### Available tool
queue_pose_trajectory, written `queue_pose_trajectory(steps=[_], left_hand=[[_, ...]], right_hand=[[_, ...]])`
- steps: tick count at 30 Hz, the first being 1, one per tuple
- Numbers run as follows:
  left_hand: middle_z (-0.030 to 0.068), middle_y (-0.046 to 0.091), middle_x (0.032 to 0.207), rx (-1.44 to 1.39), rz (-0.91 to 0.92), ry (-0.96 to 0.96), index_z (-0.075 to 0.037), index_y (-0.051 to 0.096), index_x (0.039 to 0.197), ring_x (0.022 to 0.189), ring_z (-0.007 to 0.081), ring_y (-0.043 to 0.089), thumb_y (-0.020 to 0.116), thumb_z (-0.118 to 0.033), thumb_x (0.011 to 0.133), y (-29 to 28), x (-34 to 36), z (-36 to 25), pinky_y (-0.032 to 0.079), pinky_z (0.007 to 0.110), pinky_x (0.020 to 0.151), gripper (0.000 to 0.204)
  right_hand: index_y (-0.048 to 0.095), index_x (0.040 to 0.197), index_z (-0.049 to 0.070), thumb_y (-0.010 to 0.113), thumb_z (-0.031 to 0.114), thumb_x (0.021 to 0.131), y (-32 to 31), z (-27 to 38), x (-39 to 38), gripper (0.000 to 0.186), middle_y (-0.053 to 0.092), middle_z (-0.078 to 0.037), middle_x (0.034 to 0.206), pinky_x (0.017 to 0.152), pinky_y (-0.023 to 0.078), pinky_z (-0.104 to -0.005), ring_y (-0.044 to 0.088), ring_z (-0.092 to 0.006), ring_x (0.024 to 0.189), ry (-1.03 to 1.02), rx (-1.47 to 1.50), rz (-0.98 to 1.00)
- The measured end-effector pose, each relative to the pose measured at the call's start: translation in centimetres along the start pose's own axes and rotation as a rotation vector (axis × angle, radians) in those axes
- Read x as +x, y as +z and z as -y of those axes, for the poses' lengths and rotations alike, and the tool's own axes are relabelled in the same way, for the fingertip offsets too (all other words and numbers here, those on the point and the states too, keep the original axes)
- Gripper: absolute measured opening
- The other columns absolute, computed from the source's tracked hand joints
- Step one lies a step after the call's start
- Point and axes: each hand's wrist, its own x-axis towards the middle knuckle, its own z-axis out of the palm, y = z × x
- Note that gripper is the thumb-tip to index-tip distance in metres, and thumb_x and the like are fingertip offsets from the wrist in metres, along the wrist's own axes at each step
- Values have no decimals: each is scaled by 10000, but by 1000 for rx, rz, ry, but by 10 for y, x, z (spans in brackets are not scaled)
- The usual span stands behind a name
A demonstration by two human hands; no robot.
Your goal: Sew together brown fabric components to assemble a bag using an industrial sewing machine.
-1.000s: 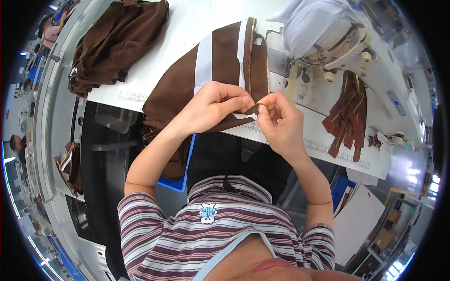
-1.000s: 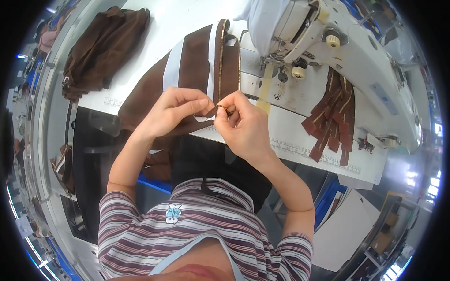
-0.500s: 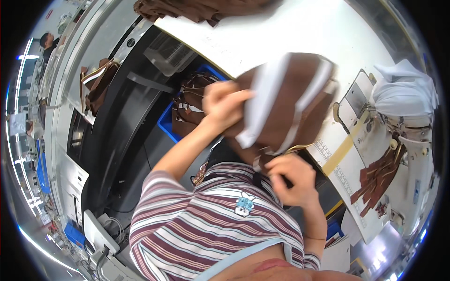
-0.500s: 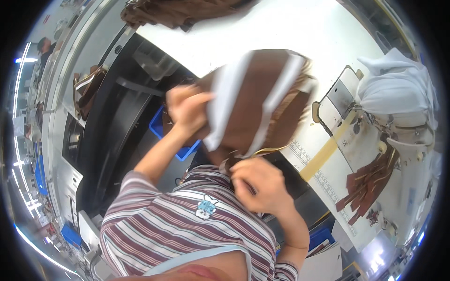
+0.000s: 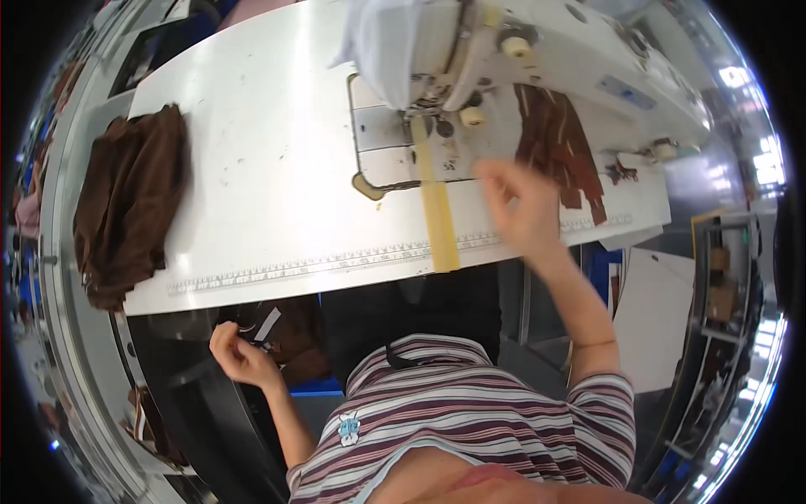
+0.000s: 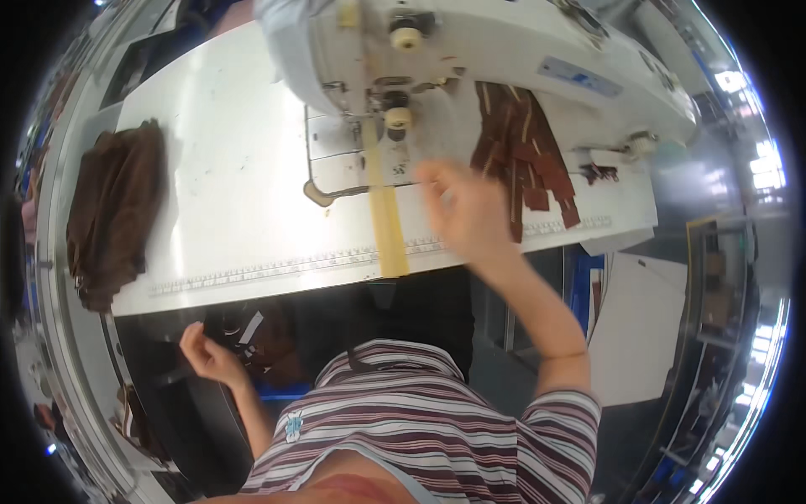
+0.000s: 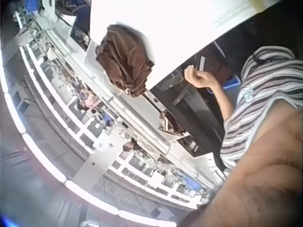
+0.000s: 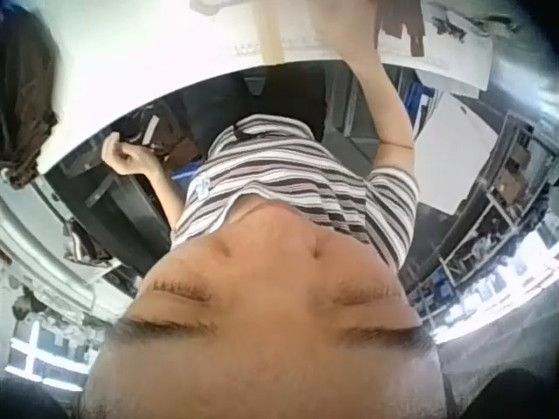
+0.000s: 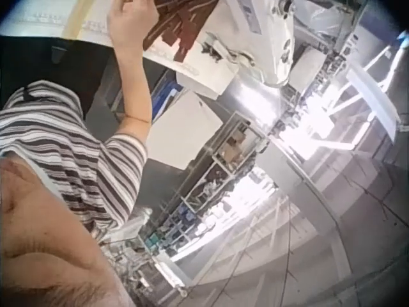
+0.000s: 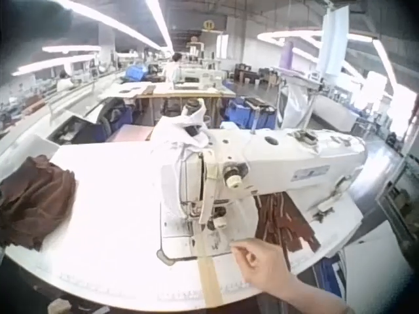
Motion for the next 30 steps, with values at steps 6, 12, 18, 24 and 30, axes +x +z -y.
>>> queue_pose_trajectory(steps=[6, 12, 18, 24, 30], left_hand=[[39, 542, 747, -989, 509, 1007, -132, 611, 847, 604, 185, 566, 618, -138, 639, 22, 122, -214, 474, 308, 577, 208], [41, 533, 779, -1330, 552, 1105, -106, 592, 834, 610, 180, 524, 596, -88, 688, 63, 107, -245, 494, 313, 620, 147], [90, 603, 877, -1072, 1115, 719, -45, 626, 868, 779, 285, 597, 565, 44, 649, 133, 79, -259, 509, 342, 715, 244], [123, 667, 946, -941, 1340, -341, 41, 618, 1099, 886, 163, 644, 440, 15, 883, 273, 78, -272, 526, 277, 740, 281], [95, 626, 1053, -1111, 1402, -606, 24, 551, 1217, 938, 155, 614, 518, -148, 959, 272, 65, -288, 521, 266, 807, 312]], right_hand=[[664, 856, 37, 570, 214, 862, -63, -136, 77, 200, 665, -146, 763, 650, 496, -468, 645, -360, 696, 118, -874, -265], [628, 750, 10, 557, 132, 779, -29, -182, 140, 144, 633, -185, 767, 694, 448, -510, 600, -375, 767, -382, -802, -520], [612, 732, 7, 571, 88, 733, -39, -166, 126, 91, 620, -177, 743, 665, 445, -491, 583, -382, 730, -465, -728, -398], [624, 767, 26, 590, 96, 725, -30, -153, 130, 88, 620, -169, 741, 661, 454, -495, 591, -374, 723, -366, -752, -319], [654, 904, 78, 617, 123, 746, -26, -151, 141, 168, 648, -120, 883, 656, 476, -432, 621, -312, 802, -438, -743, 124]])
